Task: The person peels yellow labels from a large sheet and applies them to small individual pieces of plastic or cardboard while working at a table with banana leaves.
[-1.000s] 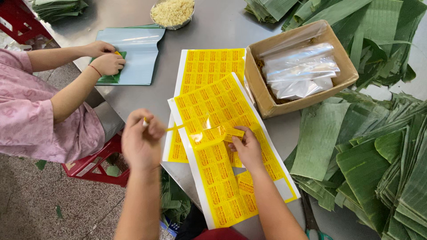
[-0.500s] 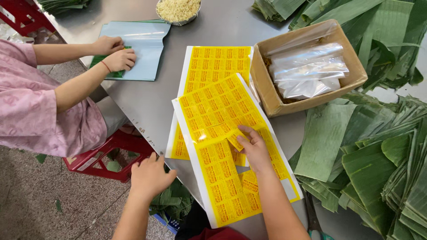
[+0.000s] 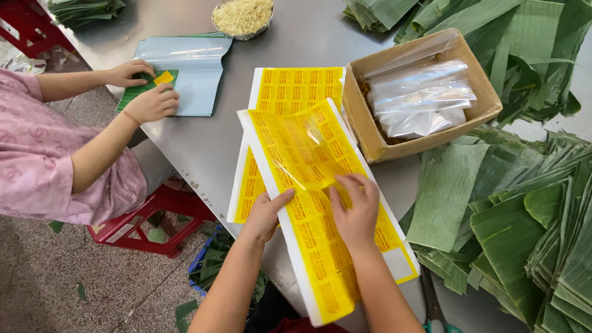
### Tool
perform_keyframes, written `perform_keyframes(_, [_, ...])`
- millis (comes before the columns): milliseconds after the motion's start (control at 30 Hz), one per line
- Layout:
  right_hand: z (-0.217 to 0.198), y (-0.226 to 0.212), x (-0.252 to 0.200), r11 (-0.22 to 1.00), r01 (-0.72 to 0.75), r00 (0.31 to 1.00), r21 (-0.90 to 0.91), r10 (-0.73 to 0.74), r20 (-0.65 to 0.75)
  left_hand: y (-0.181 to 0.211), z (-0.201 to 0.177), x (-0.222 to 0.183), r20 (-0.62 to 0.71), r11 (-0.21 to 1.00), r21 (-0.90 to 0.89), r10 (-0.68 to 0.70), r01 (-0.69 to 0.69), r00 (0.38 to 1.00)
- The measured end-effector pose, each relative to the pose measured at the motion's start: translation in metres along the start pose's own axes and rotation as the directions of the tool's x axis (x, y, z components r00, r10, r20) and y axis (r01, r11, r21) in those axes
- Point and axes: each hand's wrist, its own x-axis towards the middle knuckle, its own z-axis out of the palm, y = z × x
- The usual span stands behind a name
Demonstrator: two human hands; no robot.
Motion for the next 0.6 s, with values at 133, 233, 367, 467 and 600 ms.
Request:
perform_keyframes(133, [-0.011,-0.023,0.004,0.929,-0.261,0.909,0.262,0.145,0.390,0.004,-0.003,-0.011,-0.017,0.997,-0.026,-0.066,0.066,0.998])
perform_keyframes(233, [-0.010,-0.035,0.005,0.954,0.030,0.957,0.298,-0.113,0.266,0.006,-0.003,-0.029,0.143,0.998,0.040,-0.056,0.051,0.988])
perform_keyframes(367, [-0.010,-0.048,0.003,0.946,0.000,0.946,0.325,-0.105,0.306,0.008,-0.012,-0.050,0.168,0.940,0.318,0.070,-0.121,0.983])
perform_keyframes(467, [-0.014,-0.060,0.002,0.924,0.040,0.893,0.381,-0.204,0.401,0.018,-0.040,-0.063,-0.085,0.960,0.268,0.113,-0.086,0.990])
perform_keyframes(600, [-0.011,-0.085,-0.007,0.924,0.062,0.822,0.377,-0.261,0.506,0.017,-0.101,-0.083,-0.272,0.985,0.099,0.163,-0.141,0.948])
